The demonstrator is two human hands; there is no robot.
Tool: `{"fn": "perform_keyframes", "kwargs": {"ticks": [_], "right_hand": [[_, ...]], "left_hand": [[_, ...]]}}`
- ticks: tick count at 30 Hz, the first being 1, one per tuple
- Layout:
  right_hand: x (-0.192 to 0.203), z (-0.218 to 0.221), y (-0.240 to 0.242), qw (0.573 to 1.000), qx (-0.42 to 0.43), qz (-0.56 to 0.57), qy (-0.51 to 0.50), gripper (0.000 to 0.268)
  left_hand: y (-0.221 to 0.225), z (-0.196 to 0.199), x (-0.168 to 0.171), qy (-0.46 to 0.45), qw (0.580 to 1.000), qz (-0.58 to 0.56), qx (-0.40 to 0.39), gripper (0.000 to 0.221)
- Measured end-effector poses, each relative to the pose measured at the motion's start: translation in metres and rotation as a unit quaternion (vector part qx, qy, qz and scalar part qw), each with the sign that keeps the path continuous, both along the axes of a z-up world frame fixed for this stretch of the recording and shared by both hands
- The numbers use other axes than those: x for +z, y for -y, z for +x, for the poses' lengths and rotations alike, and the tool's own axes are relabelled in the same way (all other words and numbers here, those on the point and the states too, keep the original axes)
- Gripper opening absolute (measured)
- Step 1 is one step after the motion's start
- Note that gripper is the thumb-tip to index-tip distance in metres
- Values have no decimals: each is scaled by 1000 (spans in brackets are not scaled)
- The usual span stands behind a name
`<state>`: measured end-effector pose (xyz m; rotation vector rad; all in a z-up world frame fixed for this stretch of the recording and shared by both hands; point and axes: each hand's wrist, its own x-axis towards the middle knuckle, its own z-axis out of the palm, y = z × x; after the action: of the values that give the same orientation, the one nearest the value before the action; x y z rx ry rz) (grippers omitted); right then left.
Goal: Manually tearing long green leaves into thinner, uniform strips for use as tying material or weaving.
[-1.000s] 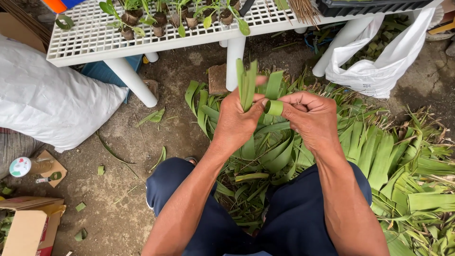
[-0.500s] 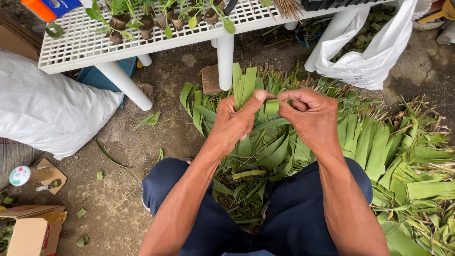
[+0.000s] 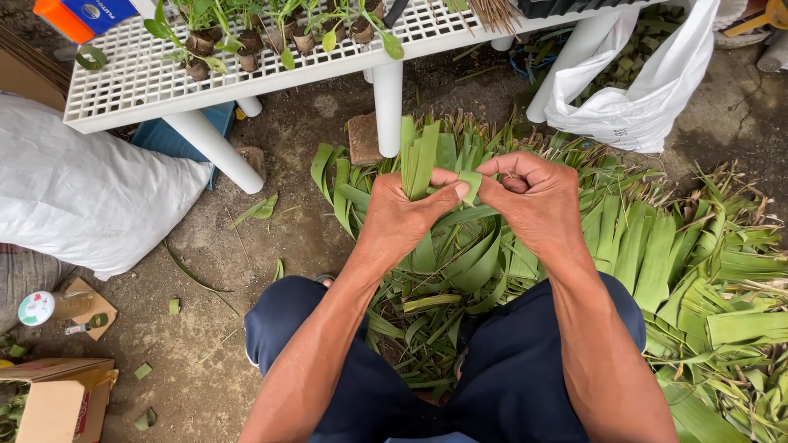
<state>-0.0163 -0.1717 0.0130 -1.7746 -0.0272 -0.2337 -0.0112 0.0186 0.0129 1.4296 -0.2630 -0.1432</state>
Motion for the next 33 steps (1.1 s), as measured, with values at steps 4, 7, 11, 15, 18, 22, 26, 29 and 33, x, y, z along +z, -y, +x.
{"fn": "perform_keyframes", "kwargs": {"ticks": [4, 7, 11, 15, 18, 22, 26, 29, 33], "right_hand": [[17, -5, 0, 976, 91, 166, -104, 17], [10, -4, 3, 958, 129, 215, -140, 27], [-4, 0, 1, 947, 138, 242, -160, 31], [6, -1, -1, 953, 139, 231, -140, 34], [7, 0, -4, 965, 136, 205, -92, 33], [2, 0, -4, 984, 101, 146, -15, 16], [17, -5, -5, 992, 87, 90, 26, 17], [17, -8, -4, 994, 89, 68, 3, 17], [17, -11, -10, 995, 61, 79, 6, 17]], "left_hand": [[1, -4, 21, -104, 988, -114, 13, 13], [1, -2, 11, -148, 975, -164, 12, 18], [5, 0, -5, -155, 975, -160, 17, 21], [8, 2, -7, -143, 978, -145, 34, 24], [11, 6, -16, -115, 983, -124, 67, 22], [11, 7, -17, -92, 984, -101, 115, 28], [14, 9, -13, -26, 982, -76, 171, 26], [15, 10, -13, -3, 982, -53, 180, 24], [16, 11, -18, 18, 983, -34, 180, 23]]}}
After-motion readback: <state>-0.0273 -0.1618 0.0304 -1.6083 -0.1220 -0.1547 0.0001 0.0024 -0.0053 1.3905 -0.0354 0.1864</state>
